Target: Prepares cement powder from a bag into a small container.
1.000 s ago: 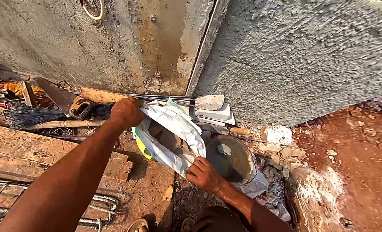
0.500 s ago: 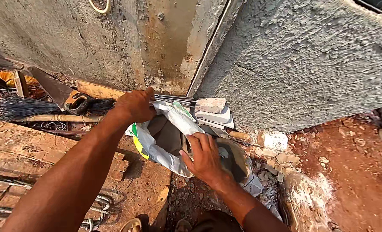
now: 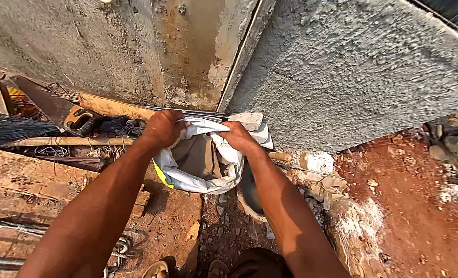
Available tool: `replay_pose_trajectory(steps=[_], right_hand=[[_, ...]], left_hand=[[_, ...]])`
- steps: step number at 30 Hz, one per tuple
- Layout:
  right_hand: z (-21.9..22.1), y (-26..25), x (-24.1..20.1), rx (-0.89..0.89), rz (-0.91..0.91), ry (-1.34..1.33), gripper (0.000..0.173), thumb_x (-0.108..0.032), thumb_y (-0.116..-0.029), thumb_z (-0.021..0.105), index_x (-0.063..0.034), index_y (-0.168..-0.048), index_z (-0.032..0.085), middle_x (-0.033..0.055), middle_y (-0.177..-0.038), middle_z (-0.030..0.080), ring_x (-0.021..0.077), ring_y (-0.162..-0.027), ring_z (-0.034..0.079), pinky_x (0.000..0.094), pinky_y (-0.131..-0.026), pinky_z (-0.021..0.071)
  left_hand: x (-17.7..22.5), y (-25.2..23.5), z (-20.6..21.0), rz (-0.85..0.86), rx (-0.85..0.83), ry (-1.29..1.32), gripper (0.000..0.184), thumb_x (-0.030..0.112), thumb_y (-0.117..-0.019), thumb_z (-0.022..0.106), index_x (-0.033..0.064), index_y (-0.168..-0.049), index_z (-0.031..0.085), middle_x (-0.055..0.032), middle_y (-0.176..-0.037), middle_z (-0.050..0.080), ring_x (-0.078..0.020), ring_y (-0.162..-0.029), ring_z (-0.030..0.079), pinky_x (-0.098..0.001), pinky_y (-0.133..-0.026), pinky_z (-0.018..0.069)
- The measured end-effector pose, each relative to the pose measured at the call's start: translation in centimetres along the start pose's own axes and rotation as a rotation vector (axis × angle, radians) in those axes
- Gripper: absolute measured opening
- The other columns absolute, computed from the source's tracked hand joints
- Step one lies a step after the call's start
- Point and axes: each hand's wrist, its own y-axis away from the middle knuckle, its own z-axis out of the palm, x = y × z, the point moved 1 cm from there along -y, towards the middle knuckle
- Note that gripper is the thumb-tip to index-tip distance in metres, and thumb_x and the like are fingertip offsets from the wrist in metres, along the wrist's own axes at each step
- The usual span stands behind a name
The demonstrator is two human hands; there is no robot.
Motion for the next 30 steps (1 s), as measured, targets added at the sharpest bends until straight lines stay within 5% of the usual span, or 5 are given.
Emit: replay_pose_trajectory(steps=[6,11,14,20,30], right_hand=[[0.4,-0.9,1.2,-0.231,0.139,-0.283,0.033,-0.032,-0.1035,0.063,-0.0034,-0.12,0.068,0.0092,-0.103,0.07,0.0145,-0.09,0.066,0.0378,-0.086,0.0563],[-0.9,-0.9,0.7,-0.117,-0.034,-0.011,0.026,-0.025,-0.0992,0.069,-0.0011,-0.11,0.069,0.0132,-0.102,0.07,0.0199,-0.095,0.067,0.0439,-0.091,0.0544],[-2.0,0.3,-0.6,-0.029,-0.062,0.163,0.022,-0.025,-0.0968,0.071,-0.0043,-0.105,0.072,0.0126,-0.098,0.072,0.024,-0.094,0.07,0.05,-0.089,0.0562],[-2.1,1.9,-3.7,0.089,0.007,0.363,0.02,-0.029,-0.0945,0.073,-0.01,-0.101,0.071,0.0113,-0.094,0.072,0.029,-0.092,0.07,0.0556,-0.082,0.0566],[-1.9,2.2,-3.9,0.124,0.098,0.406,0.023,-0.033,-0.0942,0.072,-0.0118,-0.102,0.07,0.0118,-0.1,0.072,0.0311,-0.098,0.07,0.0582,-0.081,0.0568]], left_hand=[[-4.0,-0.7,1.7,-0.066,-0.009,0.526,0.022,0.027,-0.1003,0.068,0.0048,-0.103,0.073,-0.0087,-0.084,0.072,-0.0162,-0.074,0.068,-0.0413,-0.075,0.0576],[0.7,0.4,-0.7,0.165,0.266,-0.093,0.045,0.034,-0.0906,0.077,0.0071,-0.125,0.067,-0.0169,-0.113,0.069,-0.0397,-0.109,0.063,-0.065,-0.094,0.0454],[6.5,1.9,-0.8,0.408,0.204,-0.238,0.022,0.033,-0.0929,0.073,0.0132,-0.104,0.074,-0.0078,-0.091,0.073,-0.031,-0.085,0.07,-0.0567,-0.077,0.0557],[10.2,2.4,4.9,-0.208,-0.269,-0.434,0.066,0.068,-0.0933,0.057,0.0031,-0.09,0.067,-0.0209,-0.091,0.069,-0.0416,-0.09,0.07,-0.0617,-0.072,0.054],[7.4,2.7,3.5,-0.217,-0.291,-0.308,0.034,0.039,-0.0933,0.066,0.0059,-0.086,0.066,-0.0201,-0.088,0.068,-0.0423,-0.088,0.068,-0.0664,-0.07,0.0504]])
